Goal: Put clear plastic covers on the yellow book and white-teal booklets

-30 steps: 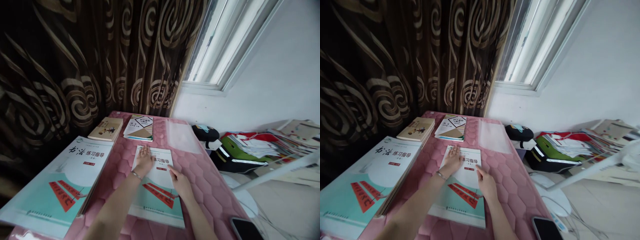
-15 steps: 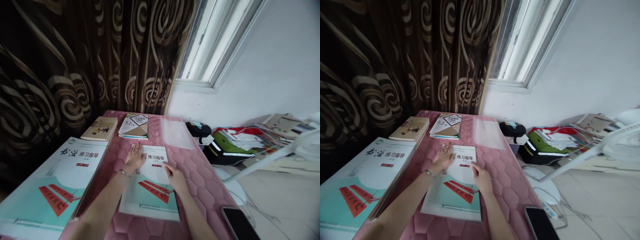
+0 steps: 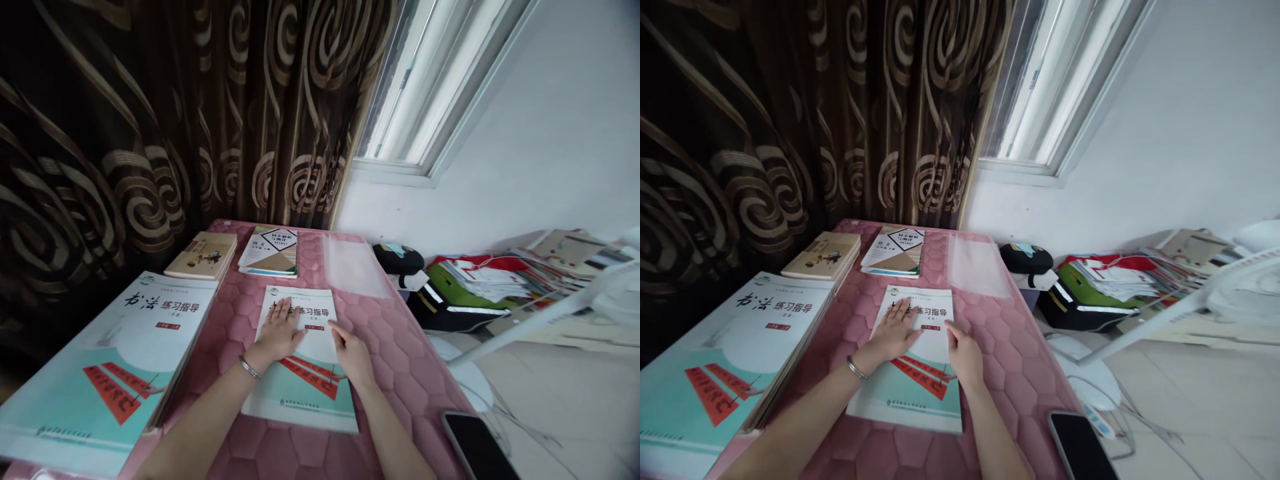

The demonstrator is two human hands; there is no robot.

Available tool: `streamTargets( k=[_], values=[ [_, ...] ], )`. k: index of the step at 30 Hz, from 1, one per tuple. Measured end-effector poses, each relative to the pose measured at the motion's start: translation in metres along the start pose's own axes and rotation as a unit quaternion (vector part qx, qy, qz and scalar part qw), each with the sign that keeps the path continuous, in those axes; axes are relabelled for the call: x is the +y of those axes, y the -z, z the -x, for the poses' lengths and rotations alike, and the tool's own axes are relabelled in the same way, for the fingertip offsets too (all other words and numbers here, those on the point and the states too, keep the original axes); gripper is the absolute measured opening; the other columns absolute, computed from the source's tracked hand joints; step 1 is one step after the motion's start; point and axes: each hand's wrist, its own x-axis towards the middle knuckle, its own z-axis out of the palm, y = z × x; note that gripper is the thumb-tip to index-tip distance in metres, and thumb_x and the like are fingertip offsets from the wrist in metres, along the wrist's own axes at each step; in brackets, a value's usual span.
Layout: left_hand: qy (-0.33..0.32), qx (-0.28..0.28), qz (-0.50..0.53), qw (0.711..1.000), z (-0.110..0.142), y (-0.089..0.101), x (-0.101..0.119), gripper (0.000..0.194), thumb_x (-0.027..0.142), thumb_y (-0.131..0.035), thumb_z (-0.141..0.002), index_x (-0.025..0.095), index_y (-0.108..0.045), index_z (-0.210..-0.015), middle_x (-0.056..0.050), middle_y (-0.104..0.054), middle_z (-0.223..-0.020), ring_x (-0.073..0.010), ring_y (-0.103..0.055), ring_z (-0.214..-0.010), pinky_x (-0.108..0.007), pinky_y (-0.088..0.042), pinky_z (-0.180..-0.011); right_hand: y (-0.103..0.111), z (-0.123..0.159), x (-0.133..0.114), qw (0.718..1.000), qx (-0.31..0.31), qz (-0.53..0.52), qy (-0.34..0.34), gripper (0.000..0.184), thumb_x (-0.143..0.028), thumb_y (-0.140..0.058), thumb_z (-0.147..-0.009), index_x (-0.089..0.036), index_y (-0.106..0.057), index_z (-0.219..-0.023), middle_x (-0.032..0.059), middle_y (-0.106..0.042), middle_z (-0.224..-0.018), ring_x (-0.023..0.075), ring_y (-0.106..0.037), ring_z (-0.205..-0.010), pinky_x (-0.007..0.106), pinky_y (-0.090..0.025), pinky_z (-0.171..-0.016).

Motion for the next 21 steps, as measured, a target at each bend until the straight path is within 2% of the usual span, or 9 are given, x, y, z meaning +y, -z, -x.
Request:
streamTargets(
  k=[5, 8, 11, 16, 18, 21],
  values=[
    [0.03, 0.018, 0.0, 0.999, -0.016, 0.001, -0.001, 0.066, 0.051, -0.044, -0.093, 0.021, -0.033, -0.152, -0.01, -0.018, -0.163, -0.0336, -0.012, -0.149, -0.05, -0.017, -0.12, 0.002, -0.011, -0.001, 1.0, -0.012, 0.026, 0.012, 0.04, -0.026, -0.038, -0.097, -0.028, -0.064, -0.128, 0.0031, -0.074, -0.113, 0.019, -0.071, -0.098, 0.028, -0.052, -0.087],
    [0.031, 0.016, -0.004, 0.999, -0.013, 0.001, 0.001, 0.066, 0.05, -0.041, -0.094, 0.02, -0.032, -0.152, -0.01, -0.017, -0.163, -0.033, -0.013, -0.149, -0.048, -0.015, -0.121, 0.002, -0.013, -0.001, 0.999, -0.021, 0.03, 0.013, 0.04, -0.026, -0.038, -0.098, -0.027, -0.063, -0.129, 0.0041, -0.073, -0.113, 0.0195, -0.07, -0.1, 0.028, -0.052, -0.089],
    [0.049, 0.003, -0.009, 0.999, 0.01, -0.004, 0.006, 0.064, 0.048, -0.035, -0.096, 0.018, -0.029, -0.153, -0.011, -0.016, -0.163, -0.0315, -0.011, -0.15, -0.048, -0.015, -0.121, 0.001, -0.011, -0.001, 0.999, -0.024, 0.02, 0.013, 0.04, -0.027, -0.038, -0.098, -0.026, -0.063, -0.129, 0.0041, -0.073, -0.114, 0.0201, -0.07, -0.1, 0.03, -0.052, -0.089],
    [0.046, 0.009, -0.022, 0.999, 0.072, -0.016, 0.012, 0.064, 0.047, -0.038, -0.095, 0.021, -0.029, -0.153, -0.01, -0.017, -0.162, -0.0301, -0.013, -0.15, -0.049, -0.021, -0.12, 0.003, -0.01, -0.002, 0.999, -0.023, 0.027, 0.01, 0.04, -0.028, -0.036, -0.099, -0.027, -0.063, -0.129, 0.0036, -0.072, -0.116, 0.0203, -0.07, -0.1, 0.029, -0.052, -0.088],
    [0.043, 0.013, -0.027, 0.999, 0.088, -0.018, 0.012, 0.063, 0.045, -0.04, -0.095, 0.022, -0.029, -0.153, -0.01, -0.017, -0.162, -0.0295, -0.018, -0.149, -0.048, -0.025, -0.118, 0.007, -0.01, -0.006, 0.998, -0.024, 0.061, 0.014, 0.04, -0.027, -0.036, -0.099, -0.028, -0.062, -0.13, 0.0038, -0.073, -0.113, 0.0199, -0.07, -0.097, 0.029, -0.052, -0.086],
    [0.04, 0.024, -0.037, 0.998, 0.096, -0.017, 0.011, 0.062, 0.044, -0.04, -0.095, 0.022, -0.03, -0.153, -0.01, -0.019, -0.162, -0.0293, -0.021, -0.148, -0.047, -0.028, -0.117, 0.011, 0.0, -0.02, 0.988, 0.01, 0.153, 0.028, 0.04, -0.021, -0.04, -0.096, -0.025, -0.065, -0.127, 0.0096, -0.07, -0.113, 0.0234, -0.067, -0.1, 0.034, -0.051, -0.088]
  ],
)
